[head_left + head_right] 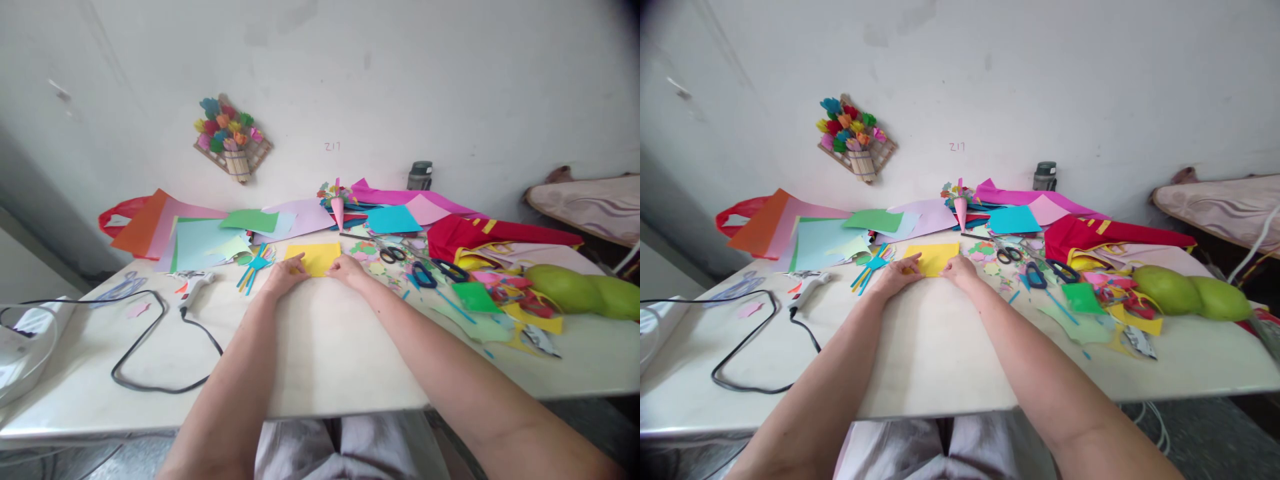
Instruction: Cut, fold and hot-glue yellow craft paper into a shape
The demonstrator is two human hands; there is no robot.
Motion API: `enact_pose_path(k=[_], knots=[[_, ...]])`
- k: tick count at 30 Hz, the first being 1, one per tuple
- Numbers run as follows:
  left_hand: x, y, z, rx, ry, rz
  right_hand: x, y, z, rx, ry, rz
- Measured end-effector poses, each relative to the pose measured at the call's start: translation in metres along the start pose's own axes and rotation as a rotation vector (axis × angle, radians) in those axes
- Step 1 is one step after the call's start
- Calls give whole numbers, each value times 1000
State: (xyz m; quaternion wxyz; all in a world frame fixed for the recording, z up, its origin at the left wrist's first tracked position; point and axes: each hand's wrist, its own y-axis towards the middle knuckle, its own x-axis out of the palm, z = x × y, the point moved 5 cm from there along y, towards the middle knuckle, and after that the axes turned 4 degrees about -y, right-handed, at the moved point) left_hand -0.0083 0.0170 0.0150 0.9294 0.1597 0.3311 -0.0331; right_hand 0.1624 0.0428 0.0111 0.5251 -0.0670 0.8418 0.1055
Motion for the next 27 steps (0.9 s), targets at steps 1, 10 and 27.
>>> enact_pose_path(k=[1,10,27], knots=[[0,0,1,-1,6,6,-1,-1,-1,0,-4,-7],[-1,4,0,-9,248,33,-3,-2,-4,13,-15,-31],[4,9,-7,-312,518,21,1,2,-1,79,-42,37]])
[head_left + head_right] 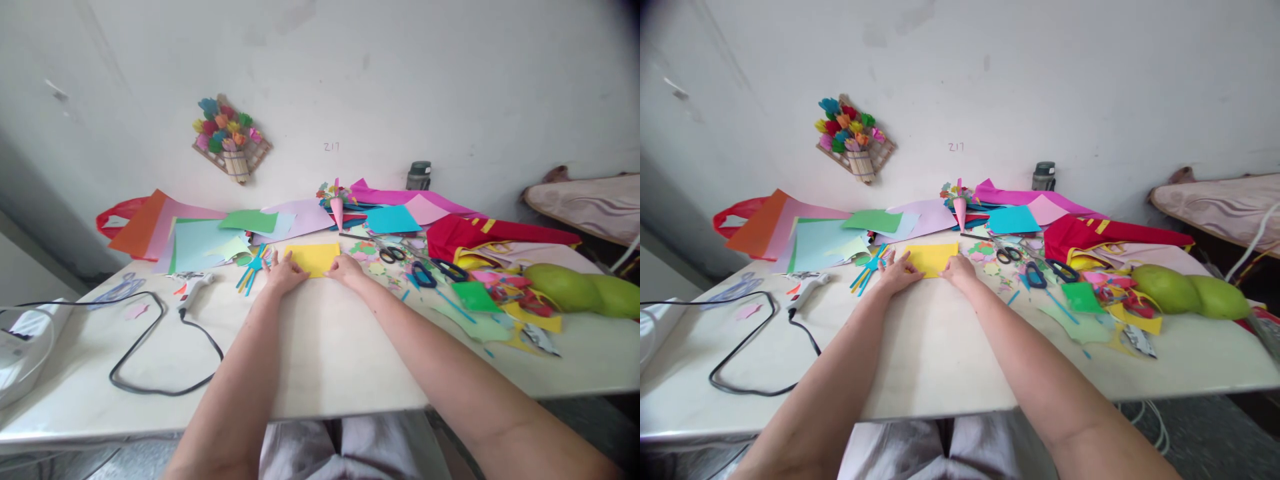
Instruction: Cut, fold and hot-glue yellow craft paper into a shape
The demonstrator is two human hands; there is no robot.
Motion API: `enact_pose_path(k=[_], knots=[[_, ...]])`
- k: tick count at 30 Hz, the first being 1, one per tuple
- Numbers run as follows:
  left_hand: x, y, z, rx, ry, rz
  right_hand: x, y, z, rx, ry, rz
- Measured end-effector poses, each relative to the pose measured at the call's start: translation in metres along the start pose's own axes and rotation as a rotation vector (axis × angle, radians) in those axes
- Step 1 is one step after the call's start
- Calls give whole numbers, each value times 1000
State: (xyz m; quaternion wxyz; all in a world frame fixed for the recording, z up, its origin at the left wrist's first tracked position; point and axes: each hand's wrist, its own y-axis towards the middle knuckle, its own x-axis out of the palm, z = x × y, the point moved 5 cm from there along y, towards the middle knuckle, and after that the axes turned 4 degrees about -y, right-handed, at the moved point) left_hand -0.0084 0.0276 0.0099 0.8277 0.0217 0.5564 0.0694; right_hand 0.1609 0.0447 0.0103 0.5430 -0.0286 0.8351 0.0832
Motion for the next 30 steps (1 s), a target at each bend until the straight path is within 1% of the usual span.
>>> enact_pose_path(k=[4,11,16,23,30], knots=[[0,1,-2,-34,-42,45,0,-1,0,-14,-16,-3],[1,3,-7,5,-161,117,-2,-2,-1,-13,-23,-8],[-1,2,-7,-10,-157,92,-1,-2,-1,-21,-17,7],[-2,2,-7,-26,-154,87,0,-2,-1,-22,-14,10],[-1,4,-9,-6,-161,74,4,-1,-2,-30,-25,66]])
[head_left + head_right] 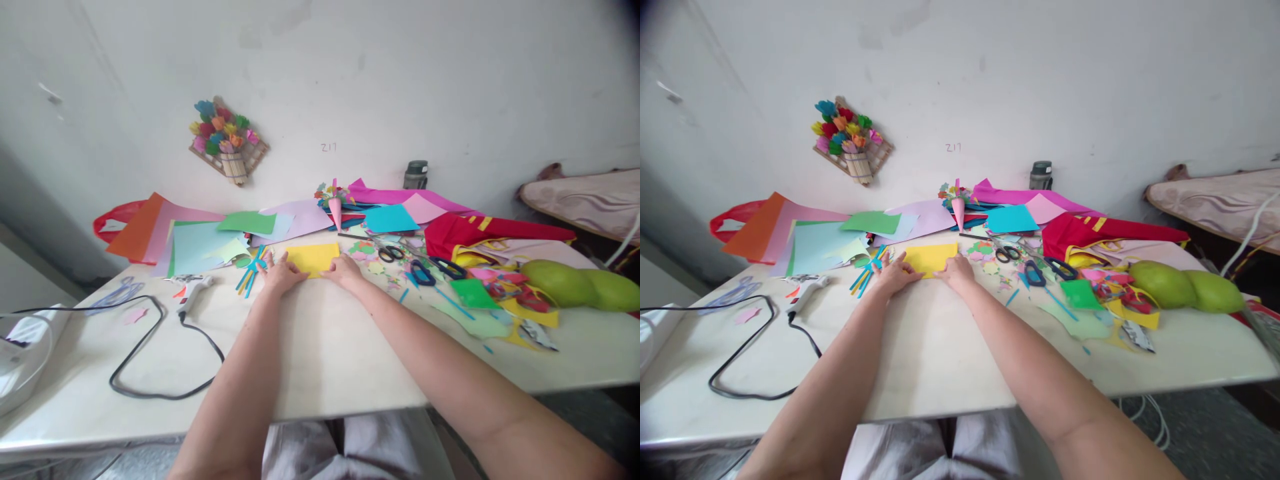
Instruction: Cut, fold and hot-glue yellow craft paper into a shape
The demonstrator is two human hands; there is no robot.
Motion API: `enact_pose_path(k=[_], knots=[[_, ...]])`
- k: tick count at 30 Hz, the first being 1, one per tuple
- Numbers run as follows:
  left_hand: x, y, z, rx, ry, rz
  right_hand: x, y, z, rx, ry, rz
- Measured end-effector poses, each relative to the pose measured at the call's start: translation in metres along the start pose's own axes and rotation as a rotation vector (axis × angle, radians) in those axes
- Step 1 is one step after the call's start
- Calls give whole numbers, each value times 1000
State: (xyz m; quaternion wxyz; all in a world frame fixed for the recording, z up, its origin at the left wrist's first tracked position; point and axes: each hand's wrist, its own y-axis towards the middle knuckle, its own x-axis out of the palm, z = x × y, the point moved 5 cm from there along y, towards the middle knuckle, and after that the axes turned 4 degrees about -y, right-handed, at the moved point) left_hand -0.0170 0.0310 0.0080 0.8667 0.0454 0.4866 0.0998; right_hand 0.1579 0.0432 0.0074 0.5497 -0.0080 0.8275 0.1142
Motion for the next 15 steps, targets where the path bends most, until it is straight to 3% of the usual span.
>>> enact_pose_path(k=[10,15], knots=[[-1,-1,4,17,-44,-24,-3,0,-3,-53,-36,-23],[-1,-3,7,-54,15,-75,-4,-4,-11,-159,-56,71]])
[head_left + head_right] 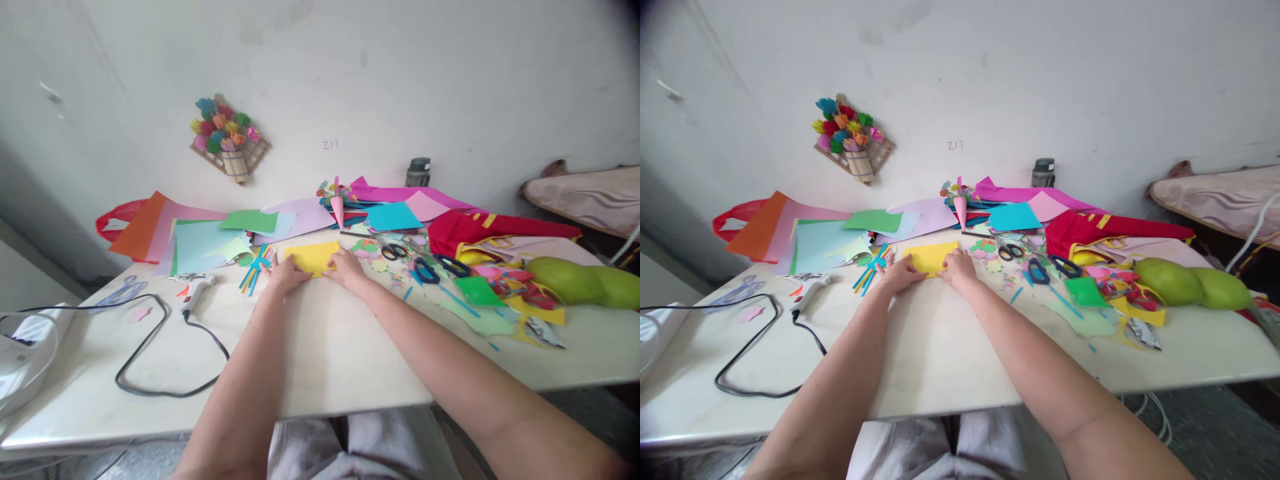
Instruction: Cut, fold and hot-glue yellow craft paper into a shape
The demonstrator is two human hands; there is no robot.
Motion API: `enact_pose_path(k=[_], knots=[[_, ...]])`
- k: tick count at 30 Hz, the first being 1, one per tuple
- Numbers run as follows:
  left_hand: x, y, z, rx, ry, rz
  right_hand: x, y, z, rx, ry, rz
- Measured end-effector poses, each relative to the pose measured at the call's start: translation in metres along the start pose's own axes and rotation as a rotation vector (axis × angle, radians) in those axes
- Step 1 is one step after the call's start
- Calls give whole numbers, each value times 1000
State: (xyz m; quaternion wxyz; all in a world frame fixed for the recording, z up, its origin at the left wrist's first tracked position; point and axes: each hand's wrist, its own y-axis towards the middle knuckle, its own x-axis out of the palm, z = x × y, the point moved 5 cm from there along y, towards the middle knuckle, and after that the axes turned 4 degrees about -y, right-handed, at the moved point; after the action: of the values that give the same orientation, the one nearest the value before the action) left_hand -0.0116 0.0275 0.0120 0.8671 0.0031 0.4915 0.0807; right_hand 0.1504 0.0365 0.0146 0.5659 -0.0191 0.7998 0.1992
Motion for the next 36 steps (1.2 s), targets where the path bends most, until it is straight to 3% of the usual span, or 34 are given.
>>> enact_pose_path(k=[5,12,14,19,36], knots=[[0,0,1,15,-15,42,8,0,-24,-254,74,10],[-4,-3,-5,-21,43,-40,29,-11,-41,-296,-34,-380],[-11,-7,-7,-3,0,-74,30,-12,-41,-297,-62,-399],[-28,-16,-18,22,-61,-31,33,-10,-39,-299,-96,-426],[-25,-16,-27,238,-77,-5,31,-13,-39,-293,-104,-438]])
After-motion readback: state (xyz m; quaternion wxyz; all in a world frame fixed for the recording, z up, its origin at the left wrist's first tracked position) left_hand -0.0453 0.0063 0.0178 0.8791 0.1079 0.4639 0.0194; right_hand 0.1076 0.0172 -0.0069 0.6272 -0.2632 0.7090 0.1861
